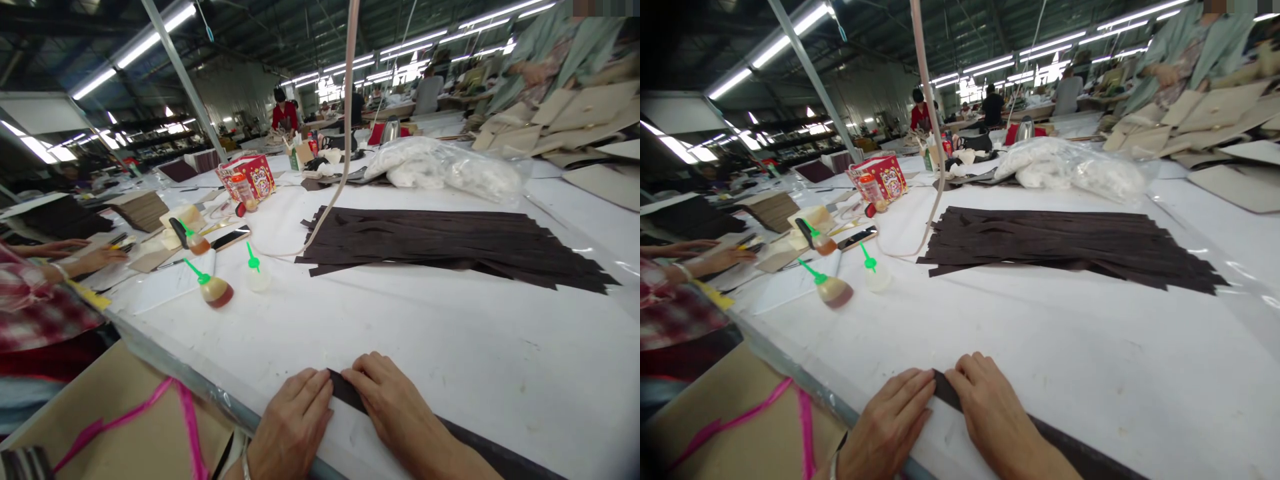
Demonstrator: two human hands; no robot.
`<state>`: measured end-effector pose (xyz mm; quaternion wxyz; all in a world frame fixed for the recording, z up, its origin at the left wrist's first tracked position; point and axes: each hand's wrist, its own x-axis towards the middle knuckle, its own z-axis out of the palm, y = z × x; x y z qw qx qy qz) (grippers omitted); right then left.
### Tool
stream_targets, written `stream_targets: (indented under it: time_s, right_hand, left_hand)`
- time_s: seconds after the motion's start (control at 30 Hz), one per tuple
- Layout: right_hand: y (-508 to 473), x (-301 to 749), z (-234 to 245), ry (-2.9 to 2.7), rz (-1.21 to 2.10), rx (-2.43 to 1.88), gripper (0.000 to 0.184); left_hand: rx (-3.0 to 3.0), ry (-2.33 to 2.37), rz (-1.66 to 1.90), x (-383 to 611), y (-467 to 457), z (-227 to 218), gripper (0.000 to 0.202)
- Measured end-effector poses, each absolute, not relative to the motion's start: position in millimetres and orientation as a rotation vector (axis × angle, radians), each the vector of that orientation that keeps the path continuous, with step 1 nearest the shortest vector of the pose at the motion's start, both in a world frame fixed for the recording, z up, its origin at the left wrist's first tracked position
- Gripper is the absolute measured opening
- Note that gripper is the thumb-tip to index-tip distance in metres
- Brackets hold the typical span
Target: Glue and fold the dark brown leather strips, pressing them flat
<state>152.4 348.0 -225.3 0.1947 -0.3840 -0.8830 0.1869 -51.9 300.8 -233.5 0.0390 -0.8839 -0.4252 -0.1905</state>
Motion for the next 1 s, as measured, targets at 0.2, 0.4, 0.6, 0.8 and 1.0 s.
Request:
stream_targets:
  time_s: [0.2,0.4,0.6,0.8,1.0]
  right_hand:
    - [344.5,154.9,-225.6,-2.543,0.456,-1.03,0.028]
    - [344.7,158.1,-235.3,-2.581,0.321,-0.925,0.035]
    - [348.7,157.4,-237.1,-2.693,0.28,-0.886,0.047]
    - [354.0,156.4,-231.9,-2.78,0.29,-0.897,0.06]
    - [354.8,154.0,-231.0,-2.76,0.217,-0.969,0.067]
  left_hand:
    - [-2.695,-1.304,-0.533,-52.9,301.6,-233.7,0.034]
    - [-2.648,-1.269,-0.618,-51.4,302.4,-234.9,0.031]
    - [-2.649,-1.329,-0.635,-50.3,301.2,-234.0,0.031]
    - [-2.59,-1.491,-0.604,-53.8,297.4,-231.8,0.031]
    - [-2.678,-1.415,-0.545,-52.5,298.8,-227.1,0.033]
